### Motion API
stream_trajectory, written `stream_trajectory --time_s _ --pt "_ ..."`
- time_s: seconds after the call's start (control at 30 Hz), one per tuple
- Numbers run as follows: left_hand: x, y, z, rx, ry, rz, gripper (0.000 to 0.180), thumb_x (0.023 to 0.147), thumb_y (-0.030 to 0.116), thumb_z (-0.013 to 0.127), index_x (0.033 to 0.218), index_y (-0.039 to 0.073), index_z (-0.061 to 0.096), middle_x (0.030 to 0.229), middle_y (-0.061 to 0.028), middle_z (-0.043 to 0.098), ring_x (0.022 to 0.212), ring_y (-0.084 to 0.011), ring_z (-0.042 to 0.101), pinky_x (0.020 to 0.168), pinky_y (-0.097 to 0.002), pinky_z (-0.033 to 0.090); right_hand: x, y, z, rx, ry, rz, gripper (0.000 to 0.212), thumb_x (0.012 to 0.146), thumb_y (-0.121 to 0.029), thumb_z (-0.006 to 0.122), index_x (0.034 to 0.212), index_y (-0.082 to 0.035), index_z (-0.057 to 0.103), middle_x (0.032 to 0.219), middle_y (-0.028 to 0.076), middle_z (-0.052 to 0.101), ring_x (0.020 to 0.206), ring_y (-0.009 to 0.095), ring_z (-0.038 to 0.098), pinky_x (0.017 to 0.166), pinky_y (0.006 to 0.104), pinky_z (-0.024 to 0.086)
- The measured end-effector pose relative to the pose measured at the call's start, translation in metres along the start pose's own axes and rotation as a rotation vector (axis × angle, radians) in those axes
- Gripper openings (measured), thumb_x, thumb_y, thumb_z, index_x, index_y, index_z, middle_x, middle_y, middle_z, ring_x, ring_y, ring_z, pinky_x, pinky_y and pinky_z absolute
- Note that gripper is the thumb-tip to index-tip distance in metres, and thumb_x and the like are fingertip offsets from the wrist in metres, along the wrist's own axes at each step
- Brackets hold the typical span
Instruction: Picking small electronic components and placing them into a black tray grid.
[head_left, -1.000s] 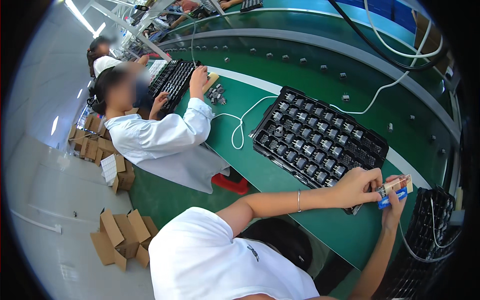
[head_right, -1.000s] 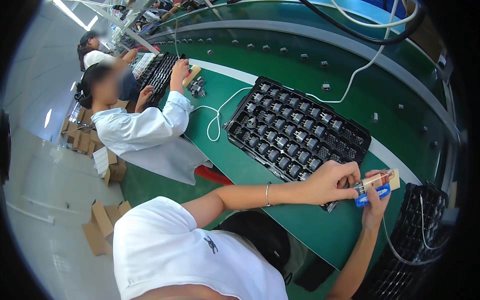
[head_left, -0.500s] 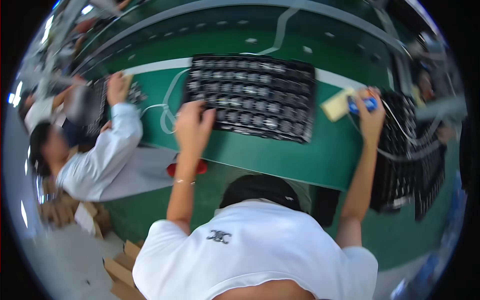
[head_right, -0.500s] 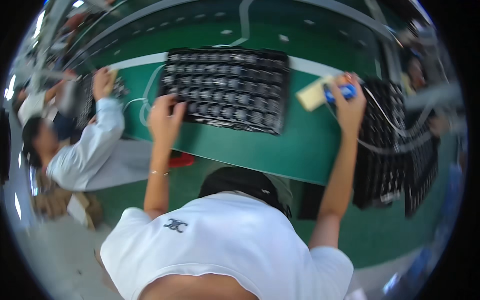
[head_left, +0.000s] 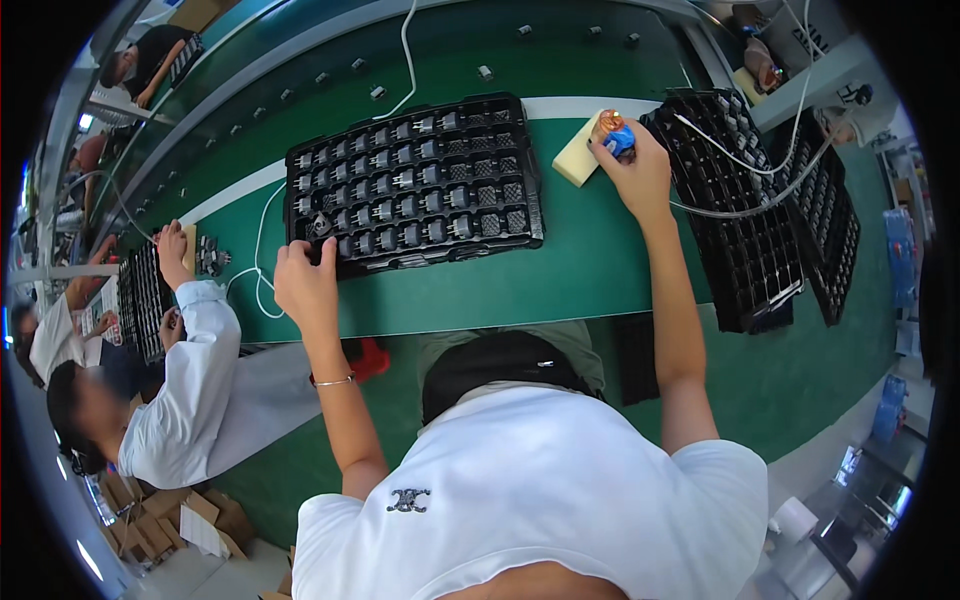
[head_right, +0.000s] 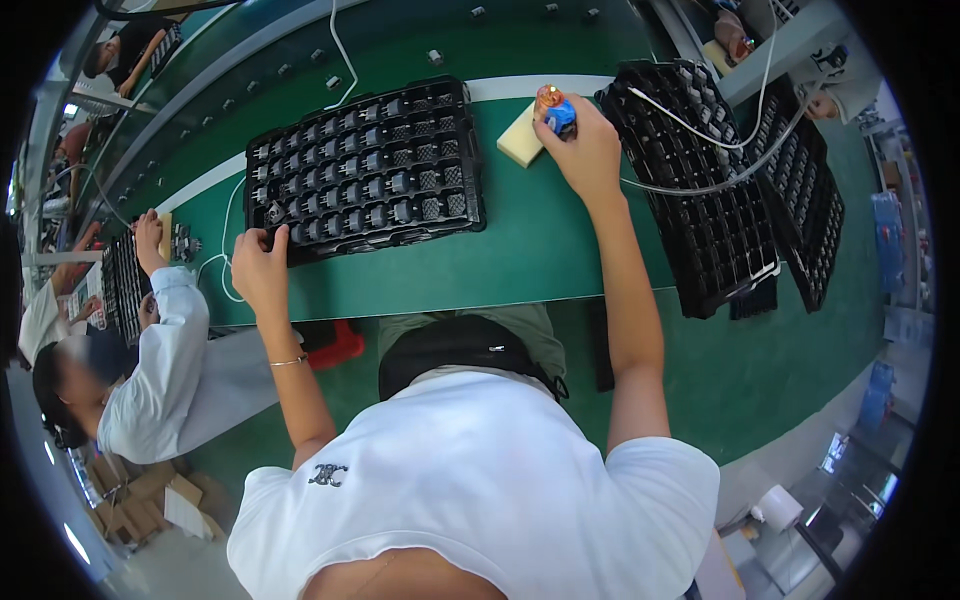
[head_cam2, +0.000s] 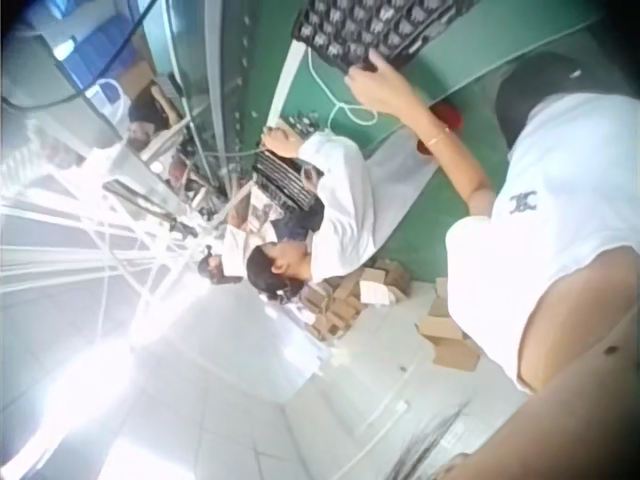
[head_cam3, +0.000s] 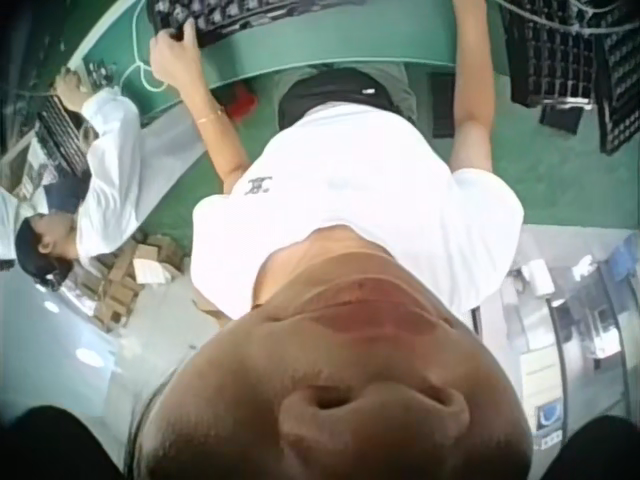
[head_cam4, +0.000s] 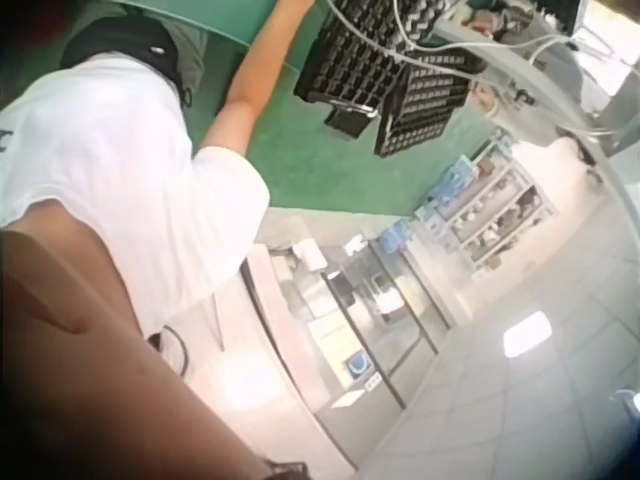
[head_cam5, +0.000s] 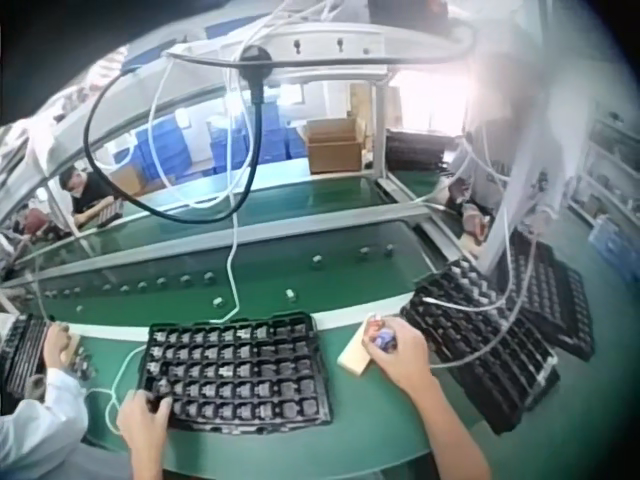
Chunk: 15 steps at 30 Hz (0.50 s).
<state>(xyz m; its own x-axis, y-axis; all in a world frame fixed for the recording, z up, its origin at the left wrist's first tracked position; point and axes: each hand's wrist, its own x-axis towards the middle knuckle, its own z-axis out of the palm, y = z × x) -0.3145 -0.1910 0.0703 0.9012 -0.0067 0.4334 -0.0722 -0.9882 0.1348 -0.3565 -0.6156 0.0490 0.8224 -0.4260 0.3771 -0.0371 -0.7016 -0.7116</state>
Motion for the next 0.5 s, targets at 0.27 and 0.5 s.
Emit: stream_trajectory --time_s 0.27,0.5 --pt "0.007 -0.012 0.012 -0.117 -0.041 -0.043 0.026 0.083 0.028 0.071 0.075 0.005 0.063 0.069 -0.0077 0.057 0.062 -0.0266 0.056 0.057 -0.039 0.043 -0.001 0.007 0.004 0.01 0.078 -0.065 0.038 0.075 -0.021 0.078 0.105 -0.001 0.065 0.077 0.003 0.06 0.056 0.008 0.049 0.052 0.0232 0.041" --pt "-0.001 -0.023 0.014 -0.167 0.066 -0.041 0.015 0.082 0.019 0.07 0.078 0.006 0.065 0.073 -0.0086 0.061 0.062 -0.0271 0.059 0.058 -0.0385 0.045 0.001 0.005 0.013 0.006 0.044 -0.137 0.039 0.075 -0.021 0.078 0.106 0.0 0.065 0.079 0.005 0.062 0.062 0.01 0.054 0.058 0.0252 0.046"
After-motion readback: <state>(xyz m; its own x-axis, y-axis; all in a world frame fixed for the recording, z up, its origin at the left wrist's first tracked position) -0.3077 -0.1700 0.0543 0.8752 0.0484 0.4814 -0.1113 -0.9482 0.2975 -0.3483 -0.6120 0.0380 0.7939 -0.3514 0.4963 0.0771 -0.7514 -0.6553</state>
